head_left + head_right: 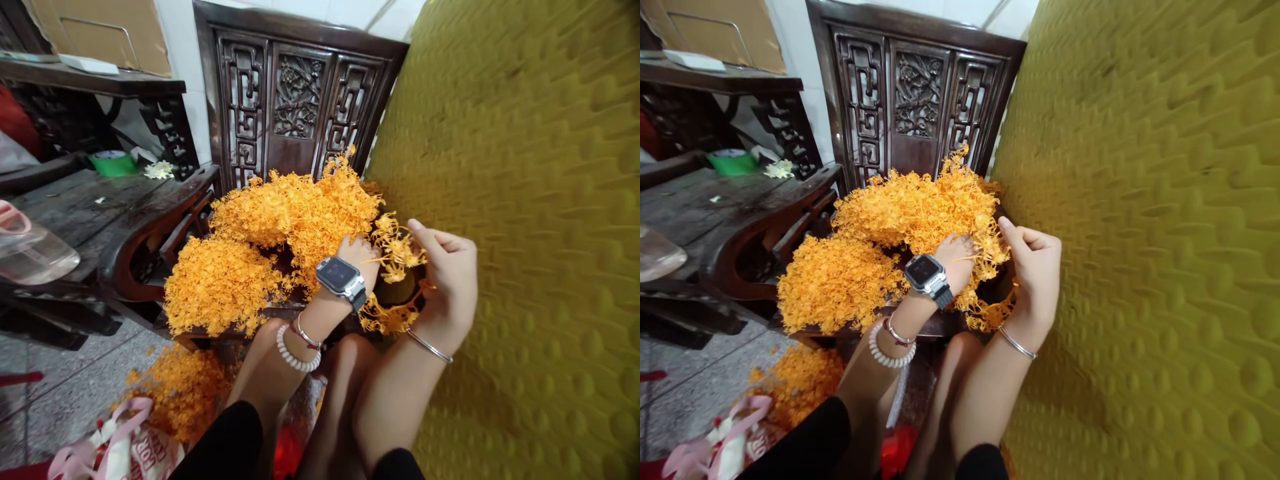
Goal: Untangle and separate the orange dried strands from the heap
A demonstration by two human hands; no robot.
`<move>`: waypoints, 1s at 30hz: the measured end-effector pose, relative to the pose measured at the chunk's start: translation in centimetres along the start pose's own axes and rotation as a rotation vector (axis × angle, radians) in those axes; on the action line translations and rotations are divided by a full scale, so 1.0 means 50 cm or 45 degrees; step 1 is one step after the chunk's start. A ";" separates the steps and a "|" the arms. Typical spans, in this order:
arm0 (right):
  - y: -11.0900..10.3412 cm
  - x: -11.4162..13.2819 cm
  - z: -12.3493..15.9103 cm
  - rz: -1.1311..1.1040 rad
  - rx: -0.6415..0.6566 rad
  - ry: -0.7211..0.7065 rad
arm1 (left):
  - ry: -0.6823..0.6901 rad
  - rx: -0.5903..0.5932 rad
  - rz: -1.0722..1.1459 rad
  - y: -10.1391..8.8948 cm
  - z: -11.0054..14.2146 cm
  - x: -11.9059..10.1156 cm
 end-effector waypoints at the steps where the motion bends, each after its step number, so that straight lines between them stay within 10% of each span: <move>1: -0.001 -0.004 -0.003 -0.015 -0.015 0.006 | 0.000 -0.017 0.007 -0.002 -0.001 0.002; 6: -0.004 0.004 -0.012 -0.139 0.062 -0.131 | -0.122 -0.245 0.094 -0.058 -0.017 0.041; 13: 0.034 -0.014 -0.001 -0.318 0.433 -0.061 | -0.074 -0.308 1.557 -0.060 -0.027 0.077; 20: 0.112 0.000 0.040 -0.036 0.865 -0.063 | -0.115 -0.590 1.665 -0.097 -0.009 0.098; 30: 0.071 -0.003 0.008 0.287 0.307 -0.079 | 0.060 -0.911 1.553 -0.171 0.023 0.123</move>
Point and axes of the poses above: each hand's wrist, its own z-axis away from the middle knuckle, its own y-axis out of the palm, x = y × z, the point moved 10 cm from there along -z, towards the middle knuckle, and after that the axes turned 10 degrees about y, right-handed, at the moved point
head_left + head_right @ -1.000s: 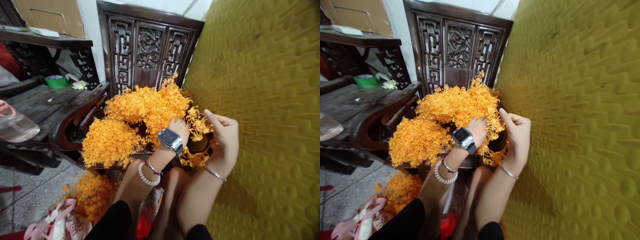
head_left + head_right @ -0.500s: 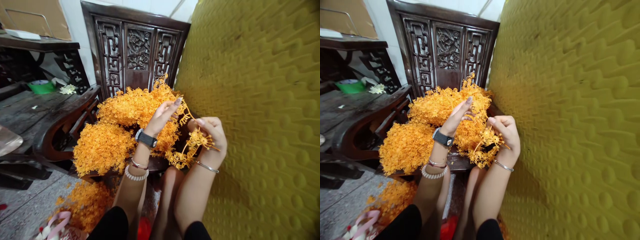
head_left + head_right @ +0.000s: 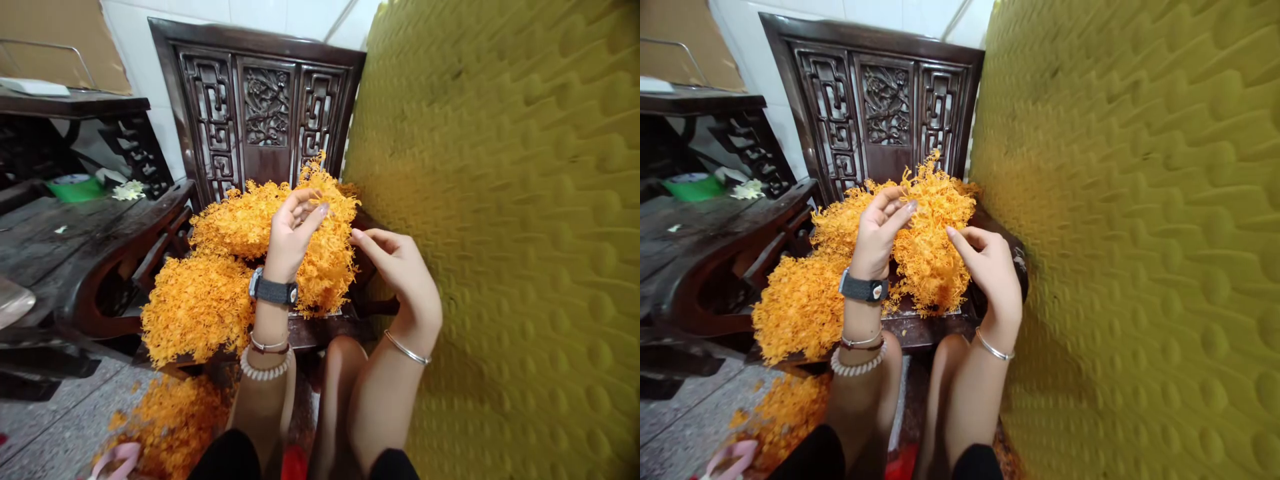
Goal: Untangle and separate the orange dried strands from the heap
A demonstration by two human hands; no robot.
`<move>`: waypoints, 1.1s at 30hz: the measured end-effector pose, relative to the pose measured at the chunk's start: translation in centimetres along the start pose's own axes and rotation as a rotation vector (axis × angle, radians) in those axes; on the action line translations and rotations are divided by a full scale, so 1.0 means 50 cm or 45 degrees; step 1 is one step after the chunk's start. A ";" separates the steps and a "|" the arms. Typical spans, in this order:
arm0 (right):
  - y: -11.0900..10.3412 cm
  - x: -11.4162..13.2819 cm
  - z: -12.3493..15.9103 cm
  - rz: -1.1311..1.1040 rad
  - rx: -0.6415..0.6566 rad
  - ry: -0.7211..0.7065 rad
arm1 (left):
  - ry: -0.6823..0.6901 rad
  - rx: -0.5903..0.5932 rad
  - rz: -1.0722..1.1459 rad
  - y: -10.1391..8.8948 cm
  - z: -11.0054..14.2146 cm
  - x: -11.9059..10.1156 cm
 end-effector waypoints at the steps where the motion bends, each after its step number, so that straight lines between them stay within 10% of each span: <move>1: -0.008 0.010 0.004 0.000 -0.071 -0.035 | 0.012 0.004 -0.017 0.002 0.002 -0.004; 9: 0.015 0.098 0.038 -0.332 -0.118 -0.334 | 0.058 0.160 -0.105 0.049 0.022 -0.015; 16: 0.028 0.089 0.039 -0.483 0.053 -0.249 | 0.087 0.367 -0.288 0.091 0.041 -0.033; 22: 0.056 0.070 0.037 -0.506 0.215 -0.117 | 0.232 0.247 -0.737 0.062 0.035 -0.042; 33: 0.086 0.068 0.036 -0.576 0.372 -0.093 | 0.186 0.198 -0.320 0.050 0.029 -0.038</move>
Point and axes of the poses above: each hand's wrist, its own z-axis away from the middle knuckle, its own y-axis out of the palm, x = y × z, the point moved 10 cm from there along -z, towards the middle knuckle, and after that the axes turned 10 degrees about y, right-handed, at the moved point
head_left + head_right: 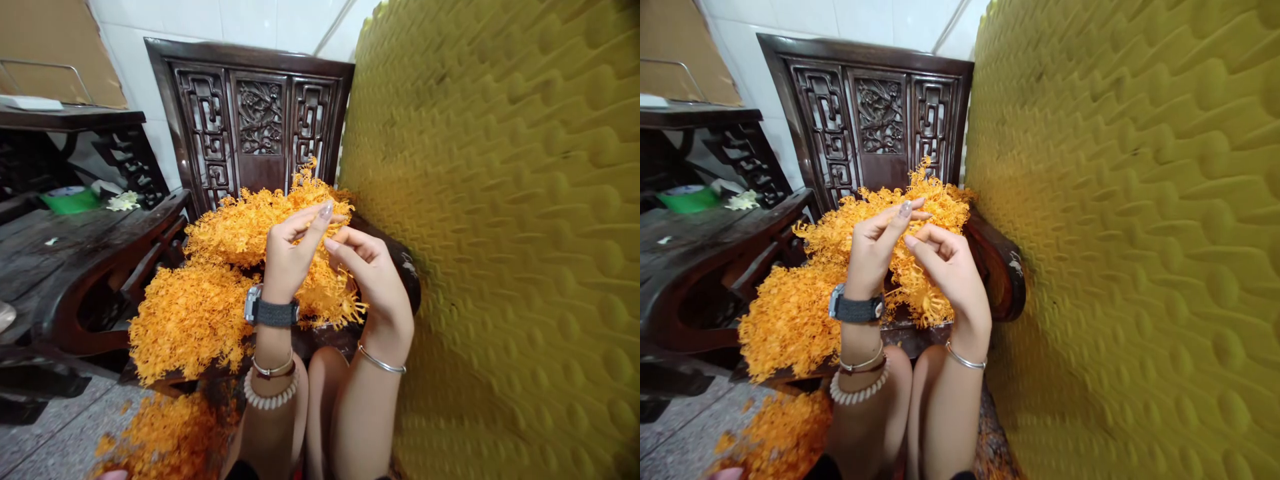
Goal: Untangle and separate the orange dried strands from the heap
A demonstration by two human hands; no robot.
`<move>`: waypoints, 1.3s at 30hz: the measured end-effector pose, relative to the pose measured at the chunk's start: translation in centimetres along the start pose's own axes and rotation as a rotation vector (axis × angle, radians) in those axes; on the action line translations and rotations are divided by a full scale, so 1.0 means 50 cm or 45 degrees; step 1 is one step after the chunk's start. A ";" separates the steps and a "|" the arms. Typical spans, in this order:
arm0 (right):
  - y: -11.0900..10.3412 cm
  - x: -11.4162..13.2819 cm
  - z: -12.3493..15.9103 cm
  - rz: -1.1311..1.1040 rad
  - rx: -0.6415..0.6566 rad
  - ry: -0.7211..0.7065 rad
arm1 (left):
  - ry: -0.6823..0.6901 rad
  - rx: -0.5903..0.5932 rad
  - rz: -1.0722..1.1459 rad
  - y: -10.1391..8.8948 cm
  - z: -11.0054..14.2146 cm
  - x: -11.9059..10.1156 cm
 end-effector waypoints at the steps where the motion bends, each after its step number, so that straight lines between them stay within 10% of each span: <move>1: -0.008 0.000 0.001 -0.013 -0.029 -0.006 | -0.035 0.045 0.062 0.004 0.002 0.005; 13: -0.028 0.007 0.005 -0.112 -0.120 -0.074 | -0.203 -0.013 0.304 -0.004 0.018 0.025; 24: -0.027 0.010 -0.009 -0.617 -0.193 -0.243 | -0.537 -0.031 0.673 0.088 0.039 0.067; 32: -0.079 0.037 0.017 -0.725 -0.202 -0.505 | -0.536 -0.416 0.710 -0.023 0.030 0.094; 39: -0.074 0.048 0.040 -0.295 -0.406 -0.308 | -0.429 -0.146 0.372 -0.024 0.031 0.066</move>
Point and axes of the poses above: each hand's wrist, its own z-axis away from the middle knuckle, its own y-axis out of the palm, x = y × z, the point moved 10 cm from there along -z, towards the middle knuckle, and after that the axes turned 10 degrees about y, right-handed, at the moved point
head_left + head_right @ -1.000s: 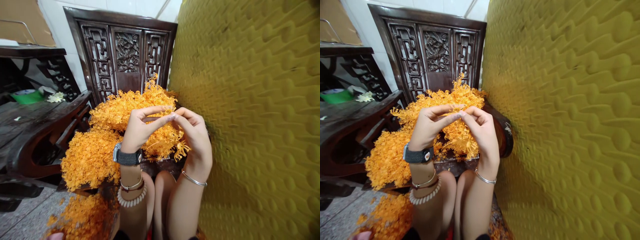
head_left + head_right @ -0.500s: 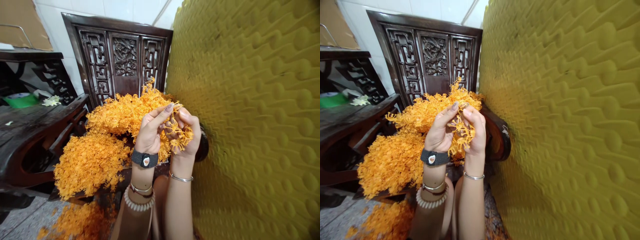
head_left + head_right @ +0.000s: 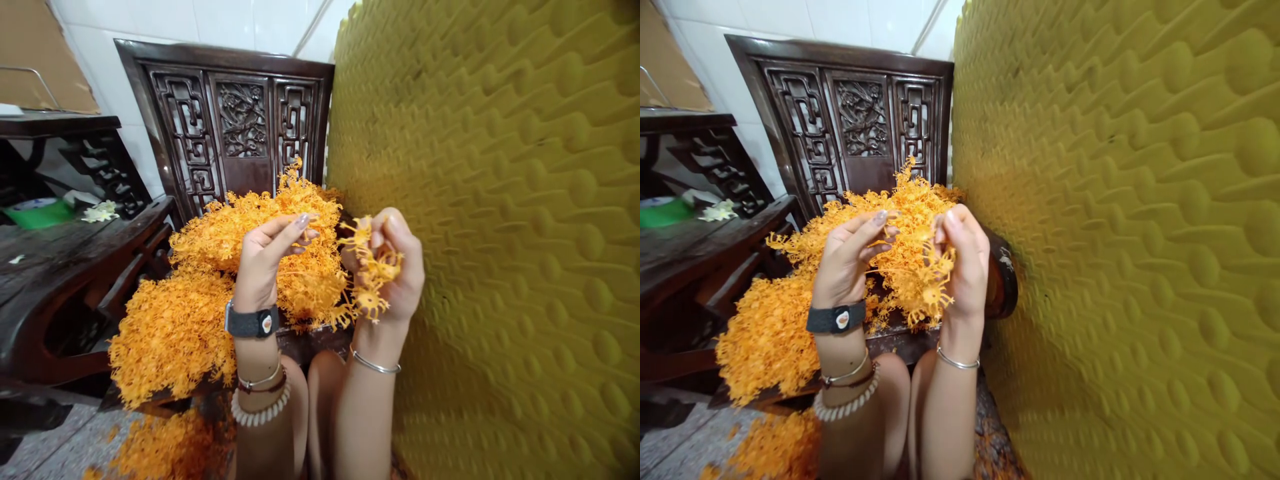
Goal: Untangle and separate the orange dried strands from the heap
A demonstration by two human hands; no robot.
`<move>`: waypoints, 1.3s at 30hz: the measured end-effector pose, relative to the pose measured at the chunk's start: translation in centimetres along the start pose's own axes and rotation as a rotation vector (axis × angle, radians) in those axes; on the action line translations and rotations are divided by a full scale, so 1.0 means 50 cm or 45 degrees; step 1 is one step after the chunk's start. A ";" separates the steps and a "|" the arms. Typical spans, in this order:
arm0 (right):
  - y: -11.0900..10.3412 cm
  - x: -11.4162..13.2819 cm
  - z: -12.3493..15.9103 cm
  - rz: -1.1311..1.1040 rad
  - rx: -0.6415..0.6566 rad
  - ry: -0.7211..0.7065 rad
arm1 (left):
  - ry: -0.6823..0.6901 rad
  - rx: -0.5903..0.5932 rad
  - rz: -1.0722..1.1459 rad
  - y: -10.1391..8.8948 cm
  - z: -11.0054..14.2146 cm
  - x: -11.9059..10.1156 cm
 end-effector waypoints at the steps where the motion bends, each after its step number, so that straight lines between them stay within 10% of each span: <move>1: 0.005 -0.001 0.002 0.072 -0.001 0.007 | 0.019 0.013 -0.032 0.005 0.003 -0.005; 23: 0.027 -0.019 0.000 0.146 0.104 0.060 | 0.151 0.168 -0.426 0.041 0.032 -0.060; 39: 0.055 -0.014 -0.009 -0.941 0.496 0.201 | -0.103 0.241 0.472 0.150 0.057 -0.013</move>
Point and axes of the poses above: each hand's wrist, its own z-axis away from the middle knuckle, its own y-axis out of the palm, x = y × z, the point moved 10 cm from there along -z, towards the middle knuckle, and after that the axes turned 10 degrees about y, right-handed, at the moved point
